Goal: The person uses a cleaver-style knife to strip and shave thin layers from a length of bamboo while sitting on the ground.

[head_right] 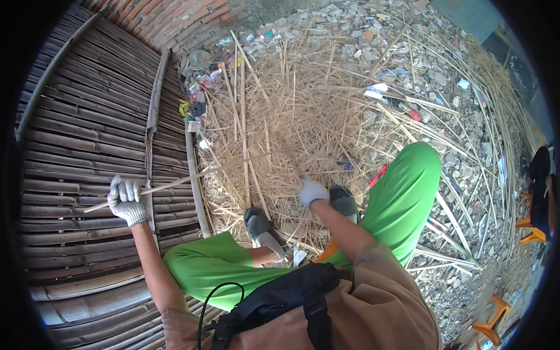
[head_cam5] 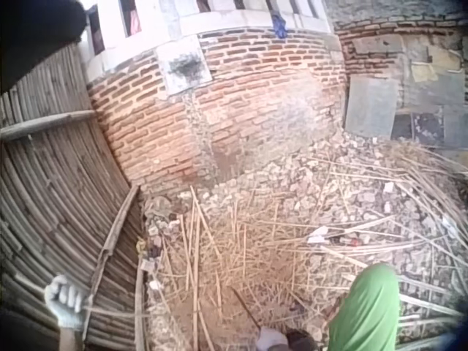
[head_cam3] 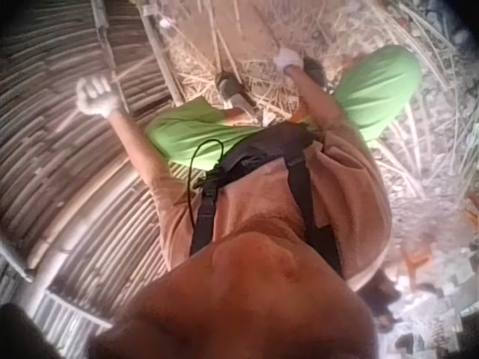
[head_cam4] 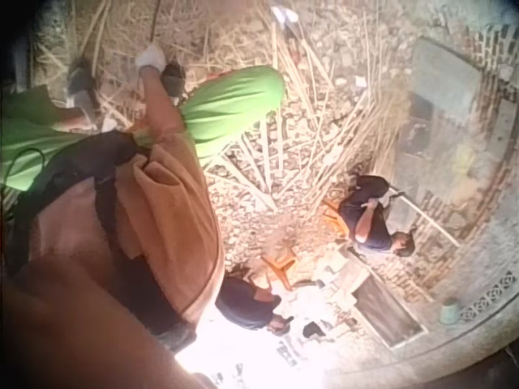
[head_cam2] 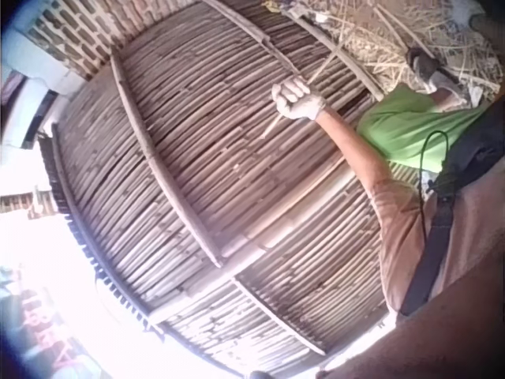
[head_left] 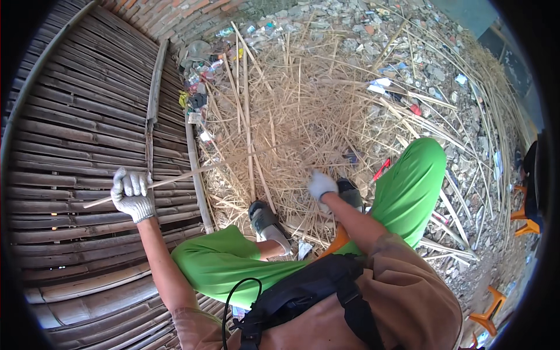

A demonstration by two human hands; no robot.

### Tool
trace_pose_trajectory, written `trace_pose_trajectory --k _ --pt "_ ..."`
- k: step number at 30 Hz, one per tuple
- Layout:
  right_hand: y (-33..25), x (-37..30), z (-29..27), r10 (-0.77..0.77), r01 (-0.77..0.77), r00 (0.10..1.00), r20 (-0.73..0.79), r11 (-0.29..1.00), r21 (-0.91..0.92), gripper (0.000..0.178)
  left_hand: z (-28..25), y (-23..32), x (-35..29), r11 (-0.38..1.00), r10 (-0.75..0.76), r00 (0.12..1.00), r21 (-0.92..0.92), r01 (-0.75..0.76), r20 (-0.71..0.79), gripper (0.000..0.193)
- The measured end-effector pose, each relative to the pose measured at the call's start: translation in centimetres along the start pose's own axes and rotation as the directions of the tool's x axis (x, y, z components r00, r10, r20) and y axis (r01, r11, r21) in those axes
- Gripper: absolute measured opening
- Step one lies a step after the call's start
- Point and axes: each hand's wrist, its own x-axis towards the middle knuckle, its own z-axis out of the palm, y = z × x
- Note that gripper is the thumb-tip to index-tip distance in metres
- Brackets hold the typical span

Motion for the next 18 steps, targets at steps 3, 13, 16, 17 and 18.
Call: trace_pose_trajectory --k 3,13,16,17,18 --pt "3.5 2.5 -0.6 0.162 -0.164 0.984 0.075 0.986 0.020 0.043 -2.2 -0.1 0.0 1.000 0.016 1.000 0.017 -0.016 -0.017 0.029" --pt "0.5 0.7 -0.3 0.044 -0.044 0.999 0.008 0.999 0.023 0.044 -2.1 -0.8 0.4 0.999 0.032 0.983 -0.029 -0.038 -0.180 0.022" --pt "1.2 1.5 -3.0 0.121 -0.129 0.987 0.103 0.989 0.077 0.044 -2.1 1.6 -1.0 0.998 0.065 0.967 -0.005 -0.069 -0.244 0.020" --pt "1.4 1.5 -3.3 0.126 -0.133 0.988 0.094 0.989 0.068 0.044 -1.6 1.7 -1.1 0.996 0.080 0.957 -0.002 -0.084 -0.280 0.019" --pt "1.2 1.4 -3.2 0.127 -0.130 0.991 0.049 0.989 0.076 0.044 -1.2 2.4 -0.9 0.994 0.110 0.930 0.046 -0.101 -0.351 0.015"
